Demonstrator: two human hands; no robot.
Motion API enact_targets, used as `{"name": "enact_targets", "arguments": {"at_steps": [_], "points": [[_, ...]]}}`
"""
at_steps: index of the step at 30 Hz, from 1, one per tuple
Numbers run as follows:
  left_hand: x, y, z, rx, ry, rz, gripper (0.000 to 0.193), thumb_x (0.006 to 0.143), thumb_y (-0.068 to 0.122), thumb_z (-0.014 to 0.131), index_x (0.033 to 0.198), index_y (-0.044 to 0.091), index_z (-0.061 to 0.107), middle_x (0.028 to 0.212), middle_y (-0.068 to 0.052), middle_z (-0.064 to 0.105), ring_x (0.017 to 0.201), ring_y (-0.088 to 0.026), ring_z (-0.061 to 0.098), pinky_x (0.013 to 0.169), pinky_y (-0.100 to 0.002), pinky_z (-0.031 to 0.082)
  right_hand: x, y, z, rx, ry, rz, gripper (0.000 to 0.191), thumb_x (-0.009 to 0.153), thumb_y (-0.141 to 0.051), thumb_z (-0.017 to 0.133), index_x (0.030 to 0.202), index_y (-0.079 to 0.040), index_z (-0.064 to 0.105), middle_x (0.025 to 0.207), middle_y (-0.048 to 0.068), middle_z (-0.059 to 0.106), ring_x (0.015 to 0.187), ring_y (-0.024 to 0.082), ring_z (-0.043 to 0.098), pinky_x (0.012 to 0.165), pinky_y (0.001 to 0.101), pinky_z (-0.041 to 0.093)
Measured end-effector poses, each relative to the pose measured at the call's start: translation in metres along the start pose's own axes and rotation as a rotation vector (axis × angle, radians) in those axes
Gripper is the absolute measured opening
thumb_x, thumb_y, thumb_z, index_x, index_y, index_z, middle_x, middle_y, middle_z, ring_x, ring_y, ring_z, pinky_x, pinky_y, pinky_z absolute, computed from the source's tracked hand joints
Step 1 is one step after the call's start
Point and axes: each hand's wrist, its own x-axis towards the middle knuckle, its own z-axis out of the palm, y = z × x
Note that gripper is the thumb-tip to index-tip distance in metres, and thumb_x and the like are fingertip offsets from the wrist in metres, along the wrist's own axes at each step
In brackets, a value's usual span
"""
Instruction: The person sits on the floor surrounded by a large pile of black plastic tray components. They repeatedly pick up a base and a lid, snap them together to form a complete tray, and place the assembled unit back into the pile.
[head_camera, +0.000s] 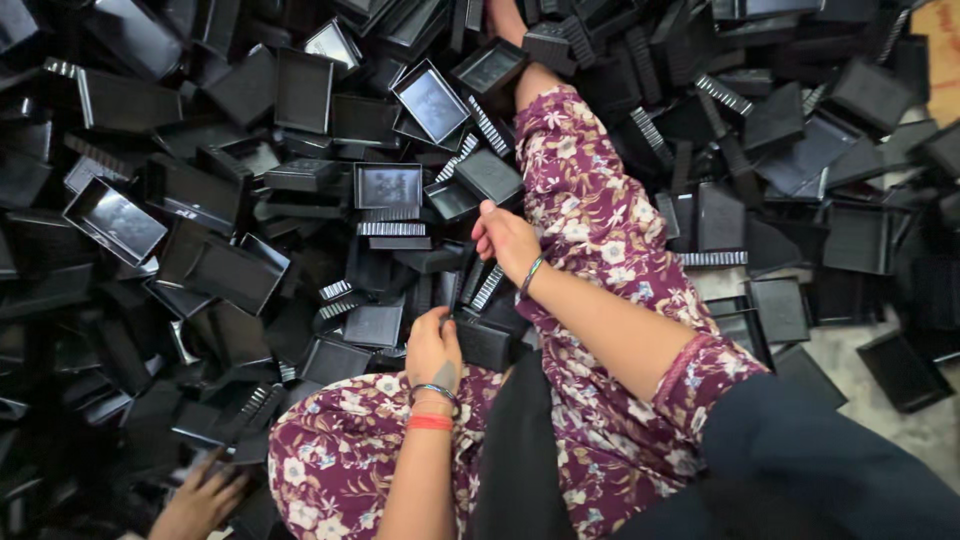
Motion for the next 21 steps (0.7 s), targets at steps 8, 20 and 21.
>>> {"name": "enact_targets", "arguments": {"at_steps": [8,20,21], "points": [[0.008,0.017,0.001,0.155,-0.001,-0.017,0.050,0.093,0.023,0.063,0.138,0.003,0.055,0.139,-0.021,0.060,0.115,-0.043,0.061,0.095,-0.050,0.049,-0.036,-0.017,-0.020,-0.147,-0.053,-0.210,0.049,0.108,-0.044,0.045,0.087,-0.004,0.063,0.072,0.003,0.061,0.065,0.008,0.058,0.060,0.0241,0.049],[0.019,0.014,-0.004,0.182,-0.029,0.122,0.061,0.094,0.041,0.068,0.141,0.004,0.055,0.147,-0.023,0.054,0.131,-0.042,0.054,0.107,-0.049,0.044,-0.199,-0.029,-0.077,-0.080,-0.236,-0.146,0.036,0.109,-0.031,0.048,0.089,-0.005,0.064,0.076,0.002,0.064,0.069,0.009,0.063,0.066,0.0262,0.053],[0.017,0.017,-0.005,0.191,-0.029,0.131,0.062,0.094,0.041,0.068,0.142,0.005,0.055,0.148,-0.023,0.054,0.132,-0.042,0.053,0.108,-0.049,0.043,-0.205,-0.033,-0.076,-0.185,-0.219,-0.211,0.037,0.110,-0.031,0.048,0.090,-0.004,0.065,0.077,0.001,0.065,0.071,0.008,0.063,0.068,0.0254,0.053]]}}
